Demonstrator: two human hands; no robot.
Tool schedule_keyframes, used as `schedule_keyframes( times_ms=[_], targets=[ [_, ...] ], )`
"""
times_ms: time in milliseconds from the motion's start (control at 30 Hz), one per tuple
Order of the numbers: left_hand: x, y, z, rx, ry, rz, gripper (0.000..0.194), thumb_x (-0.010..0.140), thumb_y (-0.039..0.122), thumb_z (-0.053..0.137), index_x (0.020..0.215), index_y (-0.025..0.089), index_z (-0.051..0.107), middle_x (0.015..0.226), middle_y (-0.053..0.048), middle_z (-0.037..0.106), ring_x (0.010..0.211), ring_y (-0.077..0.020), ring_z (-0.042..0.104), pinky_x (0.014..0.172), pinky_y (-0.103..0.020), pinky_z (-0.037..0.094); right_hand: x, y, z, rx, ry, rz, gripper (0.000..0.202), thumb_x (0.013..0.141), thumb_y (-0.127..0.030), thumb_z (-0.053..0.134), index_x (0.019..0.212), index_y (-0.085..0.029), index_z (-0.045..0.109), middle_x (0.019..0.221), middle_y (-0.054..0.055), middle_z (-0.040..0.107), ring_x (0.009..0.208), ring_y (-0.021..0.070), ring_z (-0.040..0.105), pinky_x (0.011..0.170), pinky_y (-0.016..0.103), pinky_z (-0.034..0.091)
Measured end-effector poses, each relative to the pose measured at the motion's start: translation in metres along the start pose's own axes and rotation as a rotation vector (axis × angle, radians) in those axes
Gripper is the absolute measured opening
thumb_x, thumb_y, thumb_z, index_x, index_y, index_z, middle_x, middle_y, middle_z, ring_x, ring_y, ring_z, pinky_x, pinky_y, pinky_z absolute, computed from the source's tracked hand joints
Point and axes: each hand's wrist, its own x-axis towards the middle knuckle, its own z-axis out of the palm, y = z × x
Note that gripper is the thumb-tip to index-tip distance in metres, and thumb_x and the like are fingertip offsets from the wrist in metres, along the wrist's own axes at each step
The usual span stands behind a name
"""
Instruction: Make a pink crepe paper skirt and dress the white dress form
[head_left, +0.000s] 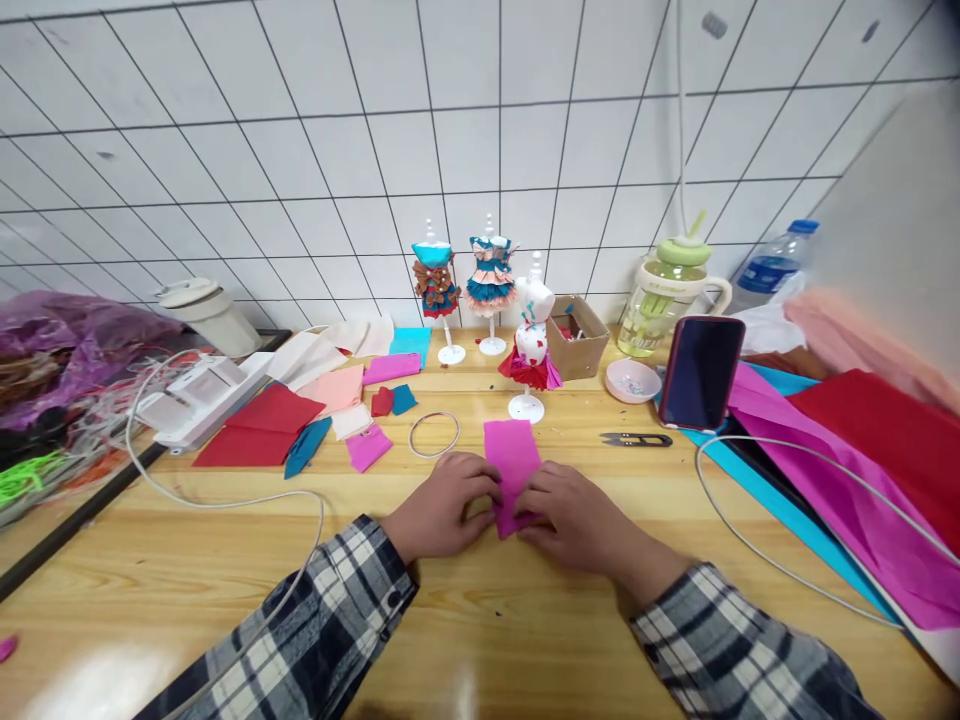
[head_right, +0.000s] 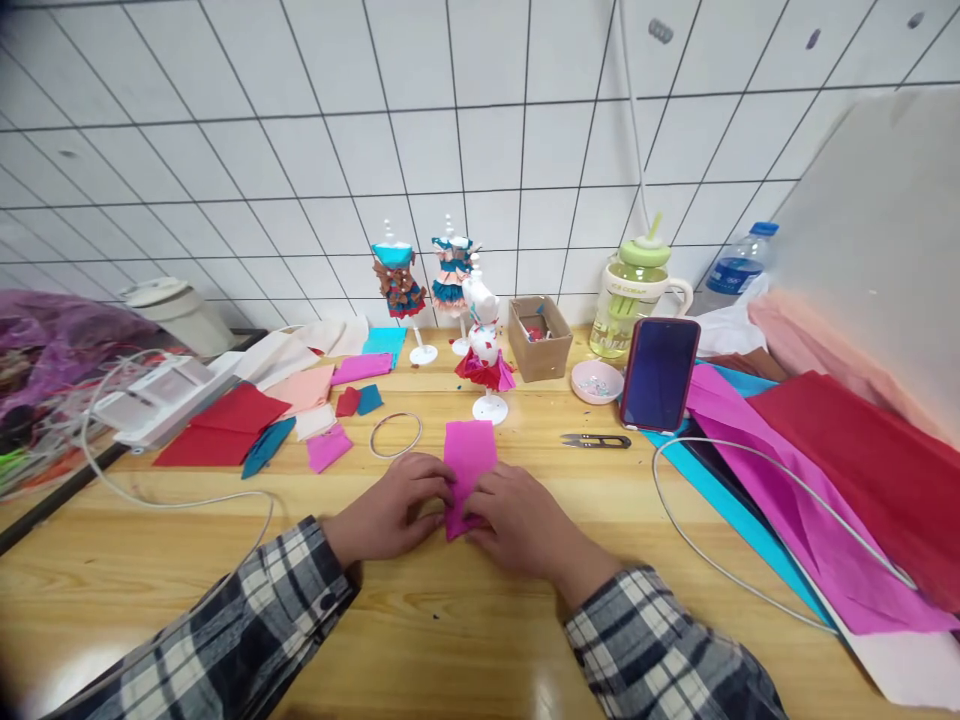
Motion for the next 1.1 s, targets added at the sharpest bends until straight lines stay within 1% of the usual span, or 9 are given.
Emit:
schedule_keyframes(
  times_ms=[200, 400, 567, 633, 700, 833, 933, 1033, 1100],
  targets=[
    [0.001, 0.005, -0.006, 0.006, -0.027, -0.019, 0.036, 0.071, 0.022, 0.067, 0.106, 0.026, 0.06, 0.115, -0.002, 0.061, 0.11, -0.0237, 0.05, 0.101, -0.043, 0.028, 0.001, 0.007, -0.003, 0.012, 0.042, 0.036, 0.01, 0.082, -0.016, 0.063, 0.088, -0.021, 0.068, 0.085, 0.002, 0.067, 0.085, 0.0182, 0.055, 0.078, 0.032, 0.04],
    [0.0, 0.004, -0.003, 0.019, -0.005, -0.049, 0.023, 0.072, 0.02, 0.063, 0.094, 0.023, 0.059, 0.109, -0.001, 0.063, 0.108, -0.0226, 0.051, 0.101, -0.041, 0.028, 0.0, 0.006, -0.002, 0.007, 0.012, 0.032, 0.018, 0.078, -0.028, 0.071, 0.095, -0.024, 0.07, 0.094, 0.004, 0.066, 0.091, 0.0203, 0.055, 0.081, 0.033, 0.041],
    [-0.005, 0.002, 0.001, 0.039, 0.022, -0.034, 0.052, 0.066, 0.017, 0.064, 0.117, 0.027, 0.058, 0.124, -0.003, 0.058, 0.117, -0.0258, 0.047, 0.104, -0.043, 0.029, 0.001, 0.009, 0.004, 0.044, 0.129, 0.062, 0.011, 0.084, -0.018, 0.06, 0.089, -0.021, 0.069, 0.085, 0.004, 0.067, 0.082, 0.0182, 0.056, 0.077, 0.032, 0.041],
    [-0.006, 0.0, 0.004, 0.058, 0.098, -0.055, 0.047, 0.071, 0.024, 0.067, 0.117, 0.029, 0.06, 0.133, -0.004, 0.053, 0.122, -0.0279, 0.044, 0.106, -0.046, 0.027, 0.001, 0.009, 0.005, 0.17, 0.195, 0.115, 0.01, 0.084, -0.019, 0.058, 0.086, -0.02, 0.068, 0.083, 0.003, 0.067, 0.079, 0.0172, 0.057, 0.074, 0.031, 0.041],
    [-0.006, -0.002, 0.008, 0.034, 0.205, -0.082, 0.027, 0.078, 0.035, 0.066, 0.104, 0.028, 0.067, 0.134, -0.004, 0.054, 0.123, -0.0274, 0.044, 0.106, -0.046, 0.028, 0.001, 0.008, 0.006, 0.346, 0.241, 0.182, 0.009, 0.084, -0.024, 0.058, 0.084, -0.019, 0.066, 0.081, 0.002, 0.065, 0.075, 0.0165, 0.057, 0.07, 0.029, 0.042],
    [-0.004, -0.004, 0.007, -0.162, 0.325, -0.144, 0.022, 0.088, 0.04, 0.055, 0.085, 0.02, 0.065, 0.101, -0.005, 0.069, 0.099, -0.02, 0.059, 0.097, -0.038, 0.039, 0.001, 0.005, 0.008, 0.695, 0.316, 0.233, 0.031, 0.089, -0.044, 0.051, 0.085, -0.017, 0.065, 0.081, 0.004, 0.065, 0.076, 0.0175, 0.058, 0.07, 0.03, 0.045],
    [-0.005, 0.001, 0.004, -0.199, 0.264, -0.19, 0.023, 0.088, 0.039, 0.053, 0.082, 0.019, 0.064, 0.083, -0.001, 0.07, 0.082, -0.0173, 0.061, 0.098, -0.04, 0.038, 0.003, 0.005, 0.011, 0.844, 0.353, 0.25, 0.044, 0.088, -0.055, 0.049, 0.102, -0.016, 0.064, 0.09, 0.007, 0.066, 0.082, 0.019, 0.06, 0.072, 0.031, 0.047],
    [-0.006, 0.008, 0.003, -0.171, 0.177, -0.171, 0.021, 0.086, 0.039, 0.055, 0.081, 0.02, 0.064, 0.081, 0.002, 0.071, 0.079, -0.0159, 0.061, 0.105, -0.044, 0.03, 0.003, 0.002, 0.013, 0.898, 0.355, 0.32, 0.05, 0.078, -0.051, 0.065, 0.117, -0.019, 0.058, 0.088, 0.004, 0.064, 0.078, 0.0169, 0.059, 0.068, 0.03, 0.047],
    [-0.007, 0.012, 0.003, -0.175, 0.147, -0.149, 0.022, 0.086, 0.04, 0.055, 0.083, 0.02, 0.065, 0.082, 0.002, 0.071, 0.079, -0.0158, 0.061, 0.102, -0.041, 0.033, 0.003, 0.0, 0.014, 0.896, 0.364, 0.337, 0.05, 0.077, -0.044, 0.068, 0.119, -0.02, 0.056, 0.084, 0.002, 0.061, 0.073, 0.0145, 0.057, 0.065, 0.028, 0.046]
  ],
)
